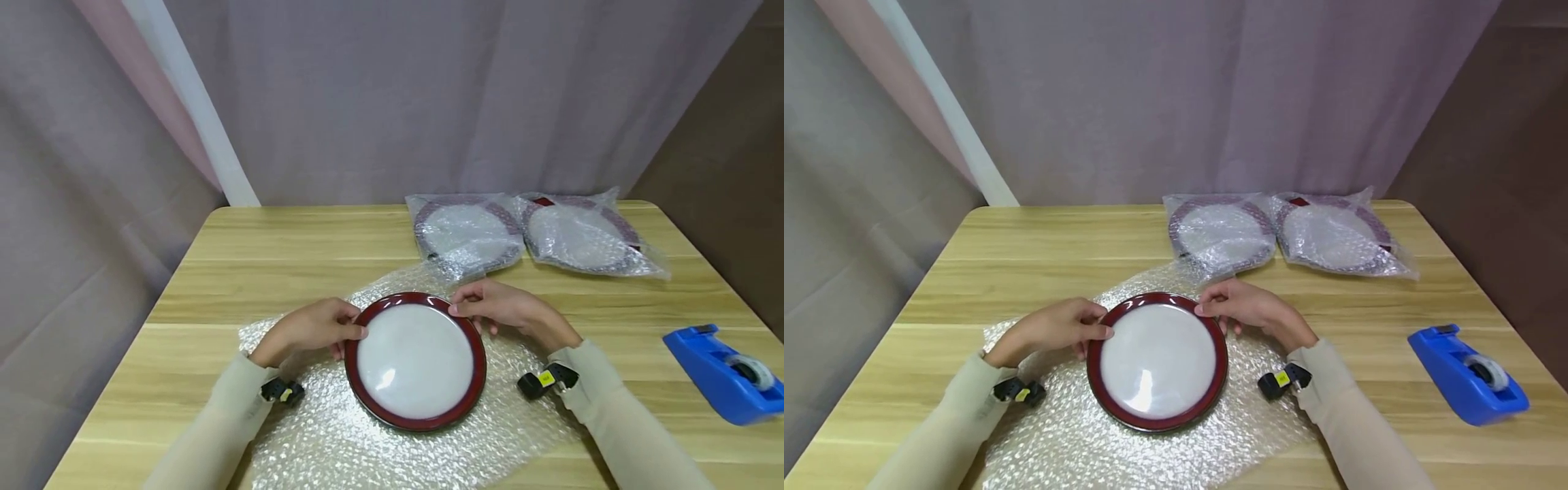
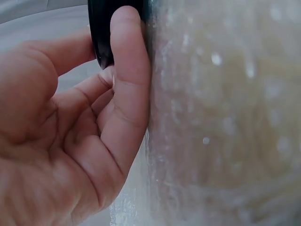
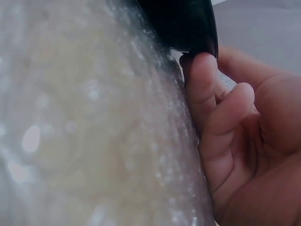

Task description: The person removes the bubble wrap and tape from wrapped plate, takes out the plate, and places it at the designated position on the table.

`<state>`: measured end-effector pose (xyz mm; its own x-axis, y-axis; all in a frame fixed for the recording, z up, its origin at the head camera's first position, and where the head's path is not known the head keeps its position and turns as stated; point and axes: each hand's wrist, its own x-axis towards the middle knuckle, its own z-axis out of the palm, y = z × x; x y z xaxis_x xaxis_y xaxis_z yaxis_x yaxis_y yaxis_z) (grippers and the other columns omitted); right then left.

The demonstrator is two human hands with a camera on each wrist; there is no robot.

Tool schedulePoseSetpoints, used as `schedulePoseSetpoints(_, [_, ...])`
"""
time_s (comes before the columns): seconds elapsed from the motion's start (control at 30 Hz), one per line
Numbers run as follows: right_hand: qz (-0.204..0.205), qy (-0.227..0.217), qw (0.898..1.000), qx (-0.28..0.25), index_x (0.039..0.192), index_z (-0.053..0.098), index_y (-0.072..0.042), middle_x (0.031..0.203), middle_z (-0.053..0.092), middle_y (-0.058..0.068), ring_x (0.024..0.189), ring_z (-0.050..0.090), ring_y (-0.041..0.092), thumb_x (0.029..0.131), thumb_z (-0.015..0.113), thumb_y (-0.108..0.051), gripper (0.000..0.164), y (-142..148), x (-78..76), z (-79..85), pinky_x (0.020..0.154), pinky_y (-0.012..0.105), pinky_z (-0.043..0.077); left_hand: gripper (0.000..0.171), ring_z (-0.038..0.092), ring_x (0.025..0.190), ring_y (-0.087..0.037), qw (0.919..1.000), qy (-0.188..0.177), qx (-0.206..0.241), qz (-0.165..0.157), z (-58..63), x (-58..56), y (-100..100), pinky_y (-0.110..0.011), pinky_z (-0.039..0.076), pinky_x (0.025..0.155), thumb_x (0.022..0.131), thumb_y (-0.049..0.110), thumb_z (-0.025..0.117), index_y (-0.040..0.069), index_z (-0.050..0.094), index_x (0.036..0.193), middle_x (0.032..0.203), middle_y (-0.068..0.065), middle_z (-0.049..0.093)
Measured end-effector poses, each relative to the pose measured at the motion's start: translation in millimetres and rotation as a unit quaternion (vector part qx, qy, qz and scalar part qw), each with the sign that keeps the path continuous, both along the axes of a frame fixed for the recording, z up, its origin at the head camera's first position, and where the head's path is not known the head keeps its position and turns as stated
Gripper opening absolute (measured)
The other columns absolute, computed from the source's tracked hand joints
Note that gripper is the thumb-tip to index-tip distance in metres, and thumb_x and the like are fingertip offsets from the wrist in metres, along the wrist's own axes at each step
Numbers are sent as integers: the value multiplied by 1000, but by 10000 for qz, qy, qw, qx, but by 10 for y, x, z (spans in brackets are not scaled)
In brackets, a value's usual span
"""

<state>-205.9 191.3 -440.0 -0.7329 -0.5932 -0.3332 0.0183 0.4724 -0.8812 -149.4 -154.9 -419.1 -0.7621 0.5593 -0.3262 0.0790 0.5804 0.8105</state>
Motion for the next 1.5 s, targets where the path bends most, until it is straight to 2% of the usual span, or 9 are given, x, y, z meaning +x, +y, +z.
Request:
schedulePoseSetpoints(0.27, [-82, -30, 10000, 35, 105, 68, -2, 66, 53, 4, 52, 51, 12, 92, 72, -28, 30, 13, 1, 20, 41, 21, 41, 22, 64, 58, -19, 9997, -175, 151, 115, 2, -12, 4, -37, 59, 61, 99, 20, 62, 6, 60, 83, 75, -6, 65])
schedulePoseSetpoints(0.47, [-100, -95, 9999, -29, 104, 68, -1, 67, 53, 5, 51, 50, 12, 92, 72, -27, 29, 0, -11, 14, 41, 21, 41, 14, 68, 65, -23, 9993, -218, 181, 240, 29, -5, 2, -37, 60, 64, 100, 17, 61, 6, 69, 99, 84, -8, 69])
schedulePoseSetpoints(0.73, [-193, -181, 9996, -31, 103, 68, -3, 69, 53, 4, 52, 50, 13, 92, 72, -30, 29, -6, -12, 9, 41, 21, 41, 18, 71, 71, -24, 9981, -349, 294, 414, 65, 3, 27, -37, 61, 66, 101, 14, 58, 1, 68, 110, 92, -11, 69])
schedulePoseSetpoints(0.97, [-185, -142, 9997, -20, 101, 69, -7, 66, 53, 4, 52, 51, 14, 92, 72, -32, 27, -1, -3, 32, 41, 21, 40, 21, 71, 73, -23, 9983, -334, 308, 354, 86, 11, 32, -36, 61, 67, 101, 14, 57, -1, 66, 114, 95, -12, 69])
schedulePoseSetpoints(1.5, [-168, -169, 9997, -108, 101, 69, -6, 64, 54, 4, 51, 50, 13, 92, 71, -30, 26, 2, -3, 8, 40, 21, 39, 21, 71, 76, -23, 9978, -462, 378, 303, 59, -3, 31, -37, 61, 68, 102, 14, 56, 1, 65, 115, 95, -11, 70])
